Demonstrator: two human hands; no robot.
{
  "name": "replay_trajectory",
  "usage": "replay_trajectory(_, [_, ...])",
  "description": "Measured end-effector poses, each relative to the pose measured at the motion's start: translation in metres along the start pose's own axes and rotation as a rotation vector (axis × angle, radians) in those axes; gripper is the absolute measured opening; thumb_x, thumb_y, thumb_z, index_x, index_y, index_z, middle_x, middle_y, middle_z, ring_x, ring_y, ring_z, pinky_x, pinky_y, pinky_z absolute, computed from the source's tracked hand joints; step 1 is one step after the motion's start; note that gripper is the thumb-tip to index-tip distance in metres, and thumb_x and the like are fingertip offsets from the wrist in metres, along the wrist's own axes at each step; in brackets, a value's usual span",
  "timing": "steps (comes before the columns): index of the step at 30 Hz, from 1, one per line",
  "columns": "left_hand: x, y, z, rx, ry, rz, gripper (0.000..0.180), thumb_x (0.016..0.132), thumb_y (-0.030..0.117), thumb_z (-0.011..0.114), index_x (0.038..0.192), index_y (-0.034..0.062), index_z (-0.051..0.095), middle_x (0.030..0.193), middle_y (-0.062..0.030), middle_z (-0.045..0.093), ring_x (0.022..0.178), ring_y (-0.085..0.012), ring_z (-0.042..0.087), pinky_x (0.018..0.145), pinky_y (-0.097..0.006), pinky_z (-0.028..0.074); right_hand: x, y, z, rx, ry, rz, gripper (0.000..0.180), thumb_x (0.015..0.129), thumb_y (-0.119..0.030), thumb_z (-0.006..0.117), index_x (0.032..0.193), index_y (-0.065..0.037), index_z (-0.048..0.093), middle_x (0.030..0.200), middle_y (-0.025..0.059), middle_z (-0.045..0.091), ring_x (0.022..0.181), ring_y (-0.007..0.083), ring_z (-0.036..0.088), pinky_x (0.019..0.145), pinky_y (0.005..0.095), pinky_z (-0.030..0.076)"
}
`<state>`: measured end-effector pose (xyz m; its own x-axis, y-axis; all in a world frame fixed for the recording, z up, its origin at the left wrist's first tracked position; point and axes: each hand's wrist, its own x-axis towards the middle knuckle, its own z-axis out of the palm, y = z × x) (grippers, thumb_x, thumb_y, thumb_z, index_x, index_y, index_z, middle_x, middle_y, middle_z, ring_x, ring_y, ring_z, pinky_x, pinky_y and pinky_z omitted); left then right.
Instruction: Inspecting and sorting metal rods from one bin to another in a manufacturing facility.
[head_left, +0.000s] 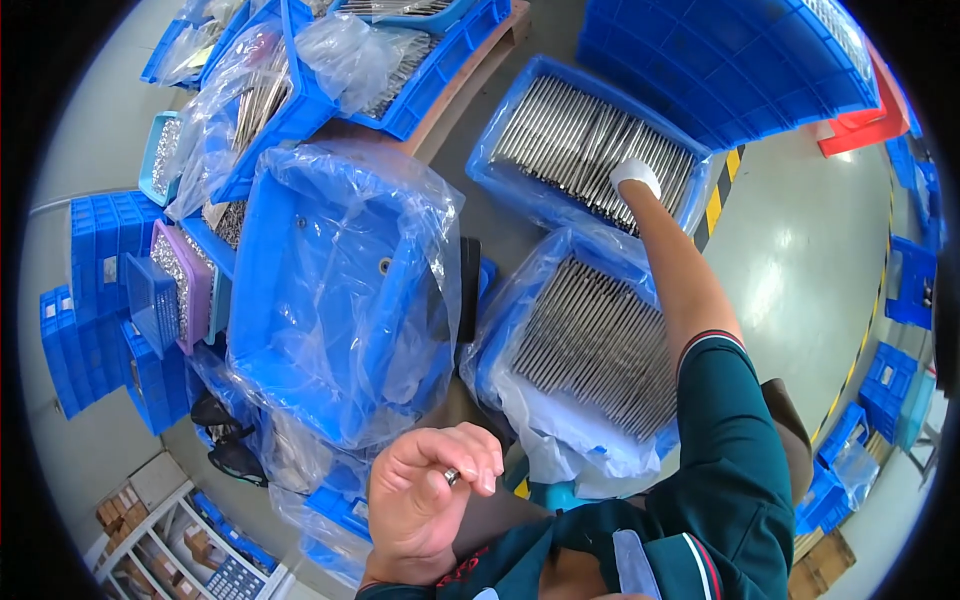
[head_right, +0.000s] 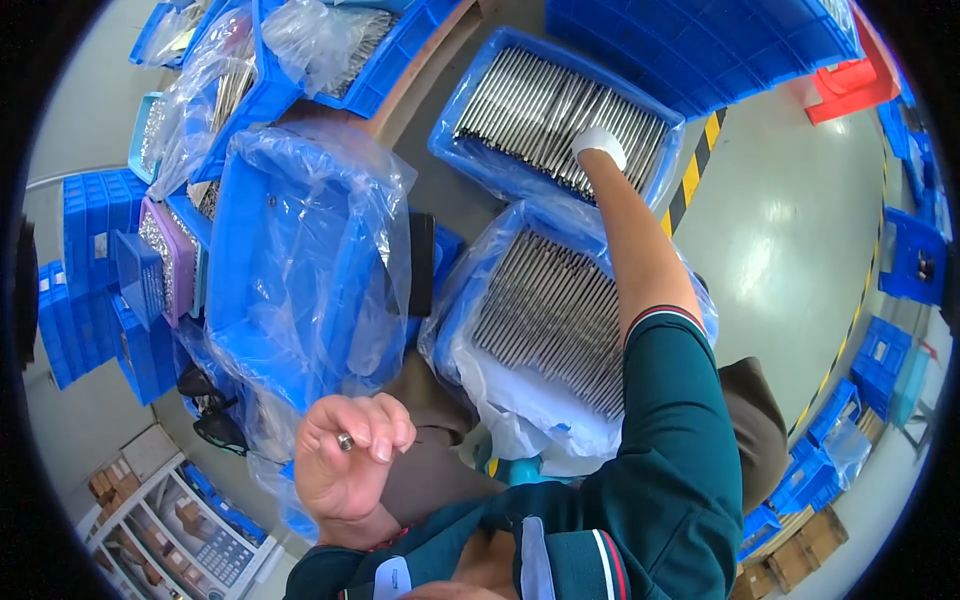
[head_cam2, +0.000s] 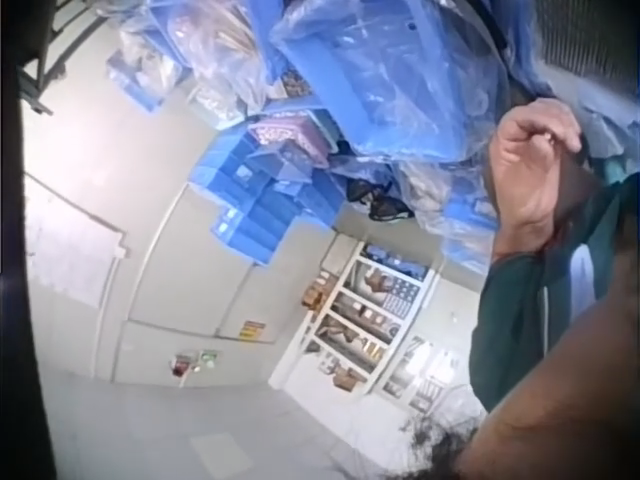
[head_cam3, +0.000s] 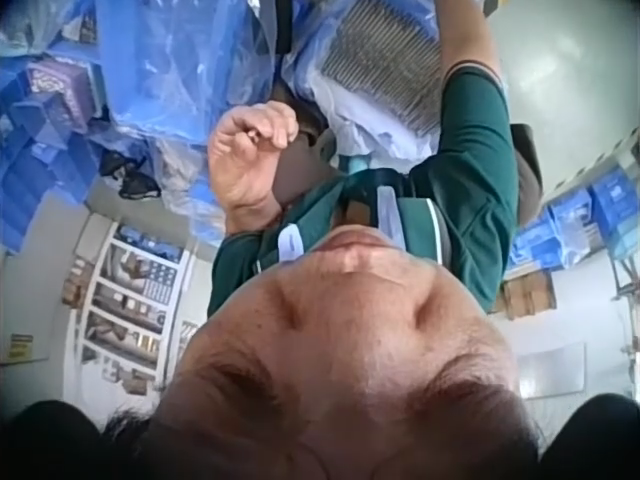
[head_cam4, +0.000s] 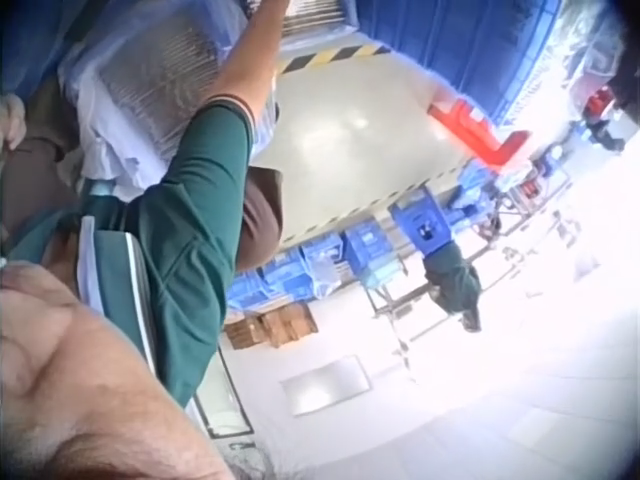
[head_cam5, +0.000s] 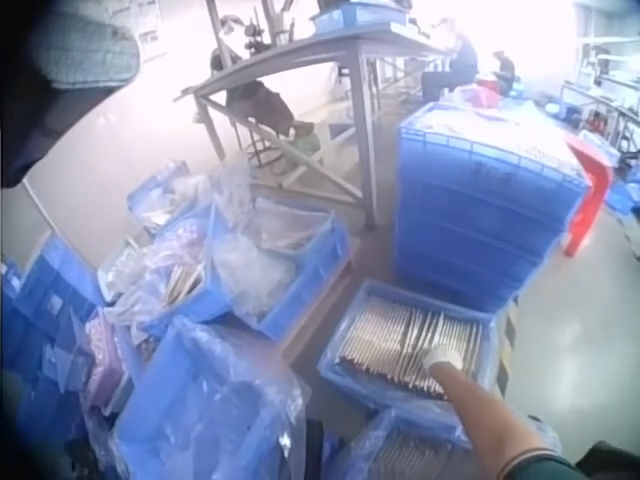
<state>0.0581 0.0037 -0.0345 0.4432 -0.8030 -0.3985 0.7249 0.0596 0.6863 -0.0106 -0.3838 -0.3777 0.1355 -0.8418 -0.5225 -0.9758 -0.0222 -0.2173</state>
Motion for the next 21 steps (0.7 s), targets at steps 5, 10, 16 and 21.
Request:
replay_trajectory(5, [-0.002, 0.0, -0.001, 0.004, 0.005, -0.01, 0.03, 0.082, 0.029, 0.066, 0.085, 0.0001, 0.06, 0.074, -0.0121, 0.061, 0.074, -0.0214, 0.053, 0.074, -0.036, 0.039, -0.022, -0.007, -0.001, -0.019, 0.087, 0.01, 0.032, 0.081, -0.017, 0.046, 0.104, -0.005, 0.064, 0.109, 0.0225, 0.061, 0.102, 0.036, 0.059, 0.086, 0.044, 0.048])
replay_trajectory(10, [-0.004, 0.0, 0.001, 0.016, 0.01, -0.015, 0.03, 0.082, 0.03, 0.066, 0.085, 0.0001, 0.061, 0.073, -0.0122, 0.061, 0.074, -0.0213, 0.053, 0.074, -0.036, 0.039, -0.049, -0.04, -0.02, -0.282, 0.265, -0.4, 0.024, 0.077, -0.012, 0.054, 0.099, -0.009, 0.064, 0.107, 0.0122, 0.062, 0.102, 0.0306, 0.059, 0.082, 0.0423, 0.049])
replay_trajectory(16, [0.0, -0.003, 0.005, 0.022, -0.006, -0.033, 0.031, 0.082, 0.03, 0.066, 0.085, 0.0003, 0.061, 0.074, -0.012, 0.061, 0.074, -0.0212, 0.054, 0.075, -0.036, 0.039, -0.031, -0.041, -0.005, -0.579, 0.16, -0.637, 0.045, 0.078, -0.038, 0.059, 0.112, -0.008, 0.054, 0.123, 0.0058, 0.05, 0.122, 0.0229, 0.04, 0.091, 0.0428, 0.039])
replay_trajectory(21, [-0.002, -0.001, 0.004, 0.028, -0.009, -0.037, 0.03, 0.083, 0.03, 0.065, 0.085, 0.0003, 0.061, 0.075, -0.0117, 0.062, 0.076, -0.0211, 0.054, 0.076, -0.035, 0.039, -0.024, -0.016, -0.003, -0.548, 0.206, -0.676, 0.054, 0.078, -0.042, 0.06, 0.118, -0.008, 0.05, 0.132, 0.0083, 0.044, 0.128, 0.0267, 0.034, 0.099, 0.0432, 0.034])
